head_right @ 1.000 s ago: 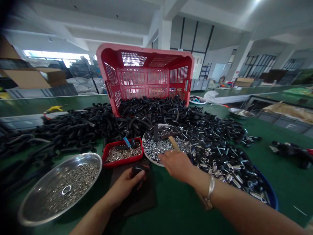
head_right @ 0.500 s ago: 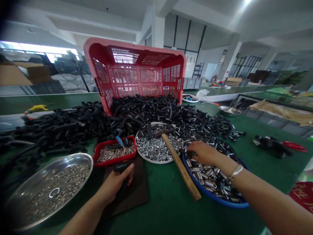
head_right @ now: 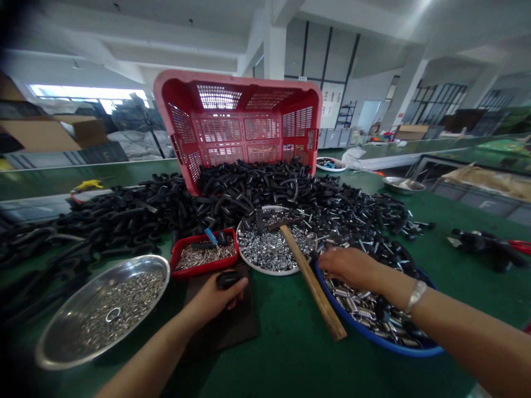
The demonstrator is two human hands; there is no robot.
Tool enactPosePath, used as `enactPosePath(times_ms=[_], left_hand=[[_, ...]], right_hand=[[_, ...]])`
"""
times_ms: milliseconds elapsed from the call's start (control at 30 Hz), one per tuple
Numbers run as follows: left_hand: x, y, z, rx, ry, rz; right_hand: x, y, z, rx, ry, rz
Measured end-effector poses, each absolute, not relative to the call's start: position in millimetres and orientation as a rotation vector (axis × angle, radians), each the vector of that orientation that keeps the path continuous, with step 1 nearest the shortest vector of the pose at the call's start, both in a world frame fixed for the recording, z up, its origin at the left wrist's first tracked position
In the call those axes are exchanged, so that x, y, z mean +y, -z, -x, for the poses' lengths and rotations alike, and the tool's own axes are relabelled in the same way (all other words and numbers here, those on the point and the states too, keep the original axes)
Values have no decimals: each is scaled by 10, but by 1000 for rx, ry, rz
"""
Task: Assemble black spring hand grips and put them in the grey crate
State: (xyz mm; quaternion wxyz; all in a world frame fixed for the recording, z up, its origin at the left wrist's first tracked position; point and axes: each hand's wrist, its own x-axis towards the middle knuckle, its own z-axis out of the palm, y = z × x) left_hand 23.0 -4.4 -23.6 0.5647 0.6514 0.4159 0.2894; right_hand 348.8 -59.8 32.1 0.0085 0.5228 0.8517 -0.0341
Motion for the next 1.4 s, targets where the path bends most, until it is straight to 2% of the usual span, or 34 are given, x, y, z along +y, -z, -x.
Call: enactPosePath(times_ms=[67, 167, 300, 400, 533, 700, 800, 967, 1200, 1400], left_hand=[[57, 185, -358, 978, -723, -1690], [211, 55, -648, 1006, -739, -1996], [299, -72, -1044, 1219, -402, -2416], [303, -63, -1186, 1289, -277, -2477], [340, 14, -1182, 1336, -339, -2436], [362, 75, -1052, 1279, -635, -2218], [254, 88, -920, 1092, -792, -1839], [-77, 99, -608, 911, -678, -1182], [-228, 174, -241, 836, -779, -836], [-175, 202, -127, 757, -729, -836]], right_hand=[[-616, -306, -3591, 2650, 245, -2102], [-678, -305, -3607, 2452, 641, -2695], [-800, -298, -3365, 2487, 976, -2619], [-850, -284, -3181, 2467, 1290, -2652], [-833, -256, -3085, 2233, 1766, -2723], [-783, -216, -2955, 2218, 2173, -2566], [-735, -210, -2769, 2245, 2269, -2554], [-604, -229, -2290, 2413, 2204, -2442], [-458, -92, -1840, 2512, 2079, -2241], [-451, -35, -1729, 2420, 2316, -2251]])
